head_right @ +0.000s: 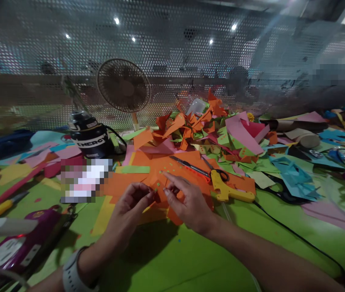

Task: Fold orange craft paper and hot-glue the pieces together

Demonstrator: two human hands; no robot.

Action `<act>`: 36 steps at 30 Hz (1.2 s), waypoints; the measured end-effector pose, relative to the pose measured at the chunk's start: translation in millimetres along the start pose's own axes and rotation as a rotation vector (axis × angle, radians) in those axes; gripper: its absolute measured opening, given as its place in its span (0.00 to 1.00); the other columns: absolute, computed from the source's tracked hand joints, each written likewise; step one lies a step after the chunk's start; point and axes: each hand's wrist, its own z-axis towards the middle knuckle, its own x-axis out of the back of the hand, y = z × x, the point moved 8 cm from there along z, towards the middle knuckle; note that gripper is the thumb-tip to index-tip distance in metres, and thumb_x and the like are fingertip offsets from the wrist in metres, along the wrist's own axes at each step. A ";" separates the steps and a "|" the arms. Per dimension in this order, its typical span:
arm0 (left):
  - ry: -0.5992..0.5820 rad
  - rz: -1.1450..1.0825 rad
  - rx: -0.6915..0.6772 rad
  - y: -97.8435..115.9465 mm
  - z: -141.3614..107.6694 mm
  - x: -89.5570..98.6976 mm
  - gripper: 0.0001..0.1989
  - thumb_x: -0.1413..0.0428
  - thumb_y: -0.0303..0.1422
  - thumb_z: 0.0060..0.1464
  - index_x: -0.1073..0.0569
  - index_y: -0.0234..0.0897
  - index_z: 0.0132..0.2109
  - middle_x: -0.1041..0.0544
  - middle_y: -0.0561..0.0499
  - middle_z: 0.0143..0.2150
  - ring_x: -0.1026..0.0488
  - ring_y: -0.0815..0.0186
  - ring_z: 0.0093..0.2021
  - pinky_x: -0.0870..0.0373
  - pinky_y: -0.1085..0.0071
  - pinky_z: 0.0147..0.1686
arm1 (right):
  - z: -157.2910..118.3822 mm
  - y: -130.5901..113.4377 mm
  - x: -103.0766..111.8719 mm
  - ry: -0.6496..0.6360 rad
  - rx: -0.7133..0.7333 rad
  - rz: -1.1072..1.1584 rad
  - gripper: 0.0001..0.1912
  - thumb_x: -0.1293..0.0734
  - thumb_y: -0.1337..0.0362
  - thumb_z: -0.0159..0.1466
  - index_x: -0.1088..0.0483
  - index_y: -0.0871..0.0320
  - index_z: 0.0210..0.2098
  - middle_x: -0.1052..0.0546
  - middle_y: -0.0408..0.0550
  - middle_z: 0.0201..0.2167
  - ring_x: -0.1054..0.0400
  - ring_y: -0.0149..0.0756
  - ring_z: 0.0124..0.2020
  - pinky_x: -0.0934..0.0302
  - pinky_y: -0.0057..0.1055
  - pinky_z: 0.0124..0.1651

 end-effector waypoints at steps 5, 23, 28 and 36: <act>0.005 -0.014 -0.005 1.6 -0.4 0.4 0.07 0.40 0.31 0.51 0.32 0.38 0.34 0.28 0.54 0.32 0.30 0.69 0.34 0.33 0.72 0.37 | 0.7 -3.9 -1.1 -0.013 0.013 -0.031 0.22 0.37 0.66 0.64 0.34 0.55 0.58 0.24 0.45 0.34 0.29 0.33 0.35 0.32 0.30 0.42; -0.004 -0.057 0.002 -0.1 1.3 0.5 0.07 0.39 0.31 0.49 0.31 0.38 0.34 0.28 0.55 0.32 0.30 0.69 0.34 0.33 0.72 0.38 | 0.7 12.4 -4.1 -0.026 -0.122 0.131 0.22 0.37 0.64 0.63 0.32 0.55 0.57 0.25 0.45 0.32 0.31 0.31 0.33 0.32 0.31 0.41; -0.006 -0.103 0.070 -4.5 -1.3 3.0 0.07 0.40 0.33 0.52 0.30 0.39 0.38 0.26 0.55 0.34 0.29 0.71 0.35 0.33 0.74 0.39 | 1.6 15.5 -6.6 -0.052 -0.199 0.236 0.23 0.35 0.63 0.61 0.32 0.58 0.56 0.26 0.45 0.31 0.31 0.31 0.33 0.32 0.30 0.40; -0.016 -0.076 0.042 -0.2 0.6 -1.2 0.16 0.38 0.34 0.50 0.35 0.40 0.43 0.25 0.57 0.29 0.27 0.69 0.30 0.31 0.69 0.37 | -0.3 16.2 -12.2 -0.095 -0.214 0.270 0.23 0.35 0.64 0.61 0.33 0.57 0.56 0.27 0.44 0.32 0.32 0.29 0.33 0.33 0.28 0.39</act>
